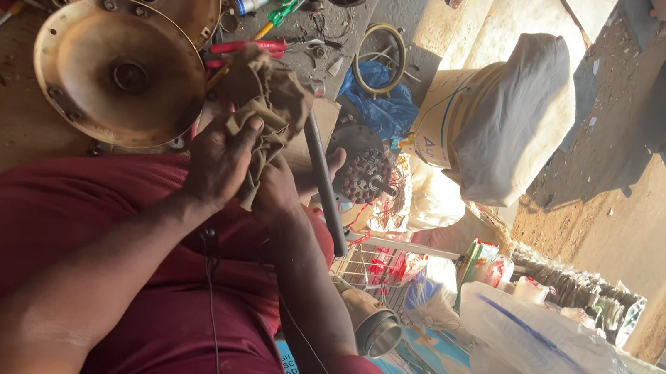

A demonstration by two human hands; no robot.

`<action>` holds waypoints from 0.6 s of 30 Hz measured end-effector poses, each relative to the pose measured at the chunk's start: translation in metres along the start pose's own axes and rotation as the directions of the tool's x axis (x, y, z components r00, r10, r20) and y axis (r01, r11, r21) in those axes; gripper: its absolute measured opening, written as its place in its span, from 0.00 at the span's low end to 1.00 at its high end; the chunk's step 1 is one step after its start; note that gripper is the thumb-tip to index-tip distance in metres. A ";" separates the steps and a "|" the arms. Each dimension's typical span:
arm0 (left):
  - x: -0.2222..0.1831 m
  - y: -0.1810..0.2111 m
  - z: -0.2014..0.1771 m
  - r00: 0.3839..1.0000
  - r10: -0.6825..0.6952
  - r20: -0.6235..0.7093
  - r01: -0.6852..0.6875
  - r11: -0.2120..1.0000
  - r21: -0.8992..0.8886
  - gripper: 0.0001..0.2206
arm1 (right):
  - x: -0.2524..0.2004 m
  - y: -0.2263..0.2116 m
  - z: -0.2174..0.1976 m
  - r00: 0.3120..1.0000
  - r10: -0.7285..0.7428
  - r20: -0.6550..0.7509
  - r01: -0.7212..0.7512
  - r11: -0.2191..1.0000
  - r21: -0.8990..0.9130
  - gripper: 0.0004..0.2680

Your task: The person cleans a fan housing with a cloth, then uses a screwdriver to adjust wires on a fan stator. They place a bearing into the housing and use a hammer to tap it into place.

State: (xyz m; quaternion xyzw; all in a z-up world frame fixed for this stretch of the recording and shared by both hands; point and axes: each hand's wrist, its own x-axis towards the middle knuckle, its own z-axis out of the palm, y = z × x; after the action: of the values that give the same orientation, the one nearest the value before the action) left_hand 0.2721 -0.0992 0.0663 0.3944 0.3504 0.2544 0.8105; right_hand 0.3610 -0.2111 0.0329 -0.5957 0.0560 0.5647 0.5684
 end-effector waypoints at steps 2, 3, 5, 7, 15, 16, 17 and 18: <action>-0.004 0.006 0.000 0.994 0.042 -0.099 -0.013 0.961 0.276 0.11 | -0.009 0.017 0.001 0.982 -0.004 0.189 -0.036 0.978 0.207 0.09; -0.005 0.004 -0.003 0.988 0.065 -0.142 -0.003 0.916 0.402 0.12 | -0.015 0.021 -0.001 0.960 -0.053 0.274 -0.022 0.964 0.264 0.08; 0.004 -0.003 -0.016 0.986 0.119 -0.116 -0.084 0.960 0.269 0.12 | -0.024 0.022 0.000 0.940 -0.084 0.331 -0.035 0.940 0.339 0.08; 0.014 -0.018 -0.028 0.979 0.142 -0.146 -0.102 0.963 0.250 0.13 | -0.037 0.022 0.005 0.960 -0.025 0.279 -0.086 0.921 0.379 0.12; 0.022 0.003 -0.044 0.885 0.133 -0.447 0.113 0.869 0.482 0.18 | -0.079 -0.022 0.023 0.890 -0.167 0.424 0.082 0.974 0.211 0.13; 0.013 0.019 -0.042 0.953 0.109 -0.283 -0.074 0.988 0.132 0.16 | -0.080 -0.030 0.025 0.893 -0.216 0.396 0.131 0.964 0.229 0.14; -0.001 0.037 -0.045 0.984 0.145 -0.108 -0.169 0.948 -0.270 0.16 | -0.078 -0.035 0.030 0.912 -0.234 0.336 0.158 0.958 0.238 0.14; -0.012 0.050 -0.040 0.994 0.100 -0.053 -0.110 0.960 -0.259 0.15 | -0.076 -0.038 0.035 0.928 -0.252 0.275 0.186 0.951 0.246 0.14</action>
State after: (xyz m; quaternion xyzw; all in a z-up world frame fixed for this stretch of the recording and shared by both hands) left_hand 0.2270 -0.0611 0.0943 0.2971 0.3082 0.3485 0.8338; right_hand 0.3399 -0.2160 0.1224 -0.4395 -0.0381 0.5725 0.6911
